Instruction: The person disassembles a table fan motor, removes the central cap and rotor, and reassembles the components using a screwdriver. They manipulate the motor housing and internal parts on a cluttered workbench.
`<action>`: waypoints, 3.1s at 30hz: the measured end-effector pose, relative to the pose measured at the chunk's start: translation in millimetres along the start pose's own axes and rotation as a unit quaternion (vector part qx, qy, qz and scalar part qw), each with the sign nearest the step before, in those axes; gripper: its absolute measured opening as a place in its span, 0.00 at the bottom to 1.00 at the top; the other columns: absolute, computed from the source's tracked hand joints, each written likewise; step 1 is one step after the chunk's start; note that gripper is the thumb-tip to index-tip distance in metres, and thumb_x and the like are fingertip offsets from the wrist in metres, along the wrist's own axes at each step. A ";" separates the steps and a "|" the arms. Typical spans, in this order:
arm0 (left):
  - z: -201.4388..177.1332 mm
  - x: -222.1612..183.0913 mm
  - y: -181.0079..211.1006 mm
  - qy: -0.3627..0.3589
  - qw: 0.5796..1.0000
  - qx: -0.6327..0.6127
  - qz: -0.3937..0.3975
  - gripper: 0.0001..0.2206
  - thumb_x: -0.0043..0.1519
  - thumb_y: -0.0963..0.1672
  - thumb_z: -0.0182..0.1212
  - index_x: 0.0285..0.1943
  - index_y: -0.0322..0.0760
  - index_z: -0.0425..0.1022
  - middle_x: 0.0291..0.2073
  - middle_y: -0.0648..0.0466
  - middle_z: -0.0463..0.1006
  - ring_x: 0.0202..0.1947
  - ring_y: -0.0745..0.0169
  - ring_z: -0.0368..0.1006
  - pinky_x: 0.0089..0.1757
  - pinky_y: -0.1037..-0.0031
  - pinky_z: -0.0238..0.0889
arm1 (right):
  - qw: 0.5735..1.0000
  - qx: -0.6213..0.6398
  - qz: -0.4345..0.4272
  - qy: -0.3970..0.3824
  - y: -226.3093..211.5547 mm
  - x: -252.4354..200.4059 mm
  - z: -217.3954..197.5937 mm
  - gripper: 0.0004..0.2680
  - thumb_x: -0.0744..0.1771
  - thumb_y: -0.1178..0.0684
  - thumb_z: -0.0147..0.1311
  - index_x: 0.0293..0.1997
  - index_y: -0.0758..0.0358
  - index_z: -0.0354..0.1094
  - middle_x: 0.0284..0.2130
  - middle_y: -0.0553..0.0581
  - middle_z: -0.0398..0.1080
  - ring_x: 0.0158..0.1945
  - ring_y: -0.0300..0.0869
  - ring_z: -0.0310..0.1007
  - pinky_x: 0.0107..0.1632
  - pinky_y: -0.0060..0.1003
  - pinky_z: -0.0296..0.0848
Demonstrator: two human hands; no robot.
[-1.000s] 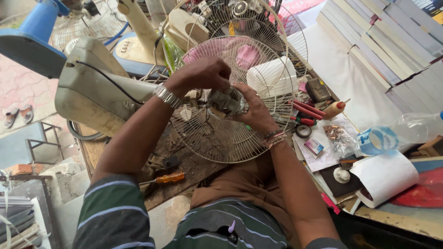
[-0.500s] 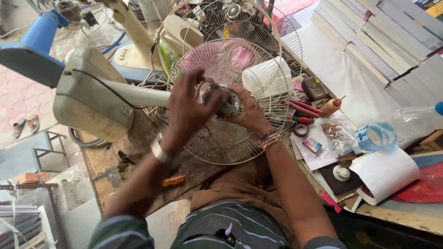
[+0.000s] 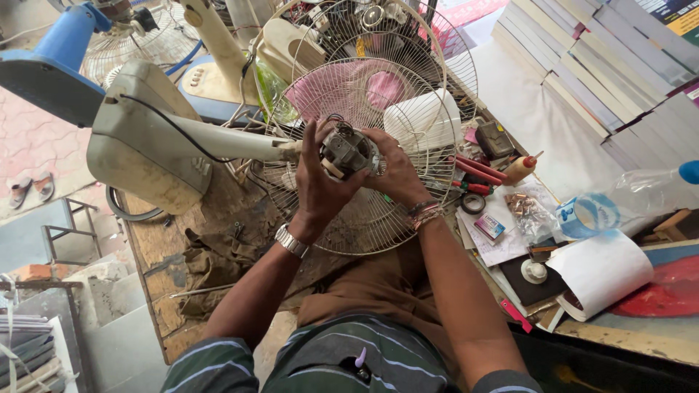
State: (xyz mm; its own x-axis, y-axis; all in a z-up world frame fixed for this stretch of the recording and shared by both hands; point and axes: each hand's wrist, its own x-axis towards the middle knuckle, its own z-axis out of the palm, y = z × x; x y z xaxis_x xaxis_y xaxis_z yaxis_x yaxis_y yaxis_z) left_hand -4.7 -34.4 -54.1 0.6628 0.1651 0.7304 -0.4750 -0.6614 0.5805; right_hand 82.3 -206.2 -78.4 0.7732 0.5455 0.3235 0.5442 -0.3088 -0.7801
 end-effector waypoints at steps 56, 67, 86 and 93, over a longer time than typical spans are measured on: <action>-31.7 21.4 -52.6 -0.206 0.977 0.060 0.011 0.55 0.46 0.44 0.79 0.80 0.42 0.38 0.55 0.45 0.80 0.36 0.47 0.80 0.38 0.61 0.74 | 0.995 0.090 0.045 -0.020 -2.4 0.1 -0.8 0.37 0.56 0.53 0.75 0.72 0.56 0.54 0.69 0.60 0.60 0.73 0.49 0.60 0.72 0.42 0.63; -26.4 6.5 -71.8 -0.172 0.984 -0.010 0.032 0.55 0.49 0.44 0.80 0.80 0.44 0.37 0.61 0.41 0.75 0.38 0.55 0.81 0.38 0.68 0.77 | 0.995 0.091 0.032 -0.016 -10.7 -1.6 2.1 0.37 0.56 0.54 0.75 0.72 0.47 0.54 0.72 0.60 0.56 0.75 0.49 0.59 0.73 0.44 0.63; -14.6 9.2 9.3 -0.007 0.989 0.149 -0.012 0.37 0.54 0.54 0.77 0.69 0.39 0.64 0.46 0.50 0.80 0.48 0.57 0.76 0.50 0.64 0.60 | 0.991 0.125 0.024 0.028 11.1 3.0 11.2 0.35 0.56 0.51 0.75 0.70 0.50 0.60 0.75 0.64 0.50 0.79 0.53 0.47 0.74 0.47 0.58; -26.9 19.4 14.2 -0.100 0.961 0.239 -0.093 0.34 0.51 0.56 0.79 0.61 0.36 0.74 0.38 0.48 0.80 0.41 0.50 0.71 0.44 0.59 0.56 | 0.990 0.137 0.042 0.017 14.3 3.3 17.1 0.36 0.55 0.50 0.76 0.70 0.48 0.60 0.76 0.64 0.48 0.80 0.53 0.44 0.74 0.49 0.60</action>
State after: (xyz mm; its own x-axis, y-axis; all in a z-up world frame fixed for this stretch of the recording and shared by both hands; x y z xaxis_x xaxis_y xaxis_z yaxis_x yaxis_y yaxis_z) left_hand -14.2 -20.9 -22.0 0.8318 0.2001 0.5178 -0.0495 -0.9023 0.4282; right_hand 87.1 -195.5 -97.7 0.8252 0.4986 0.2655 0.3726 -0.1270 -0.9193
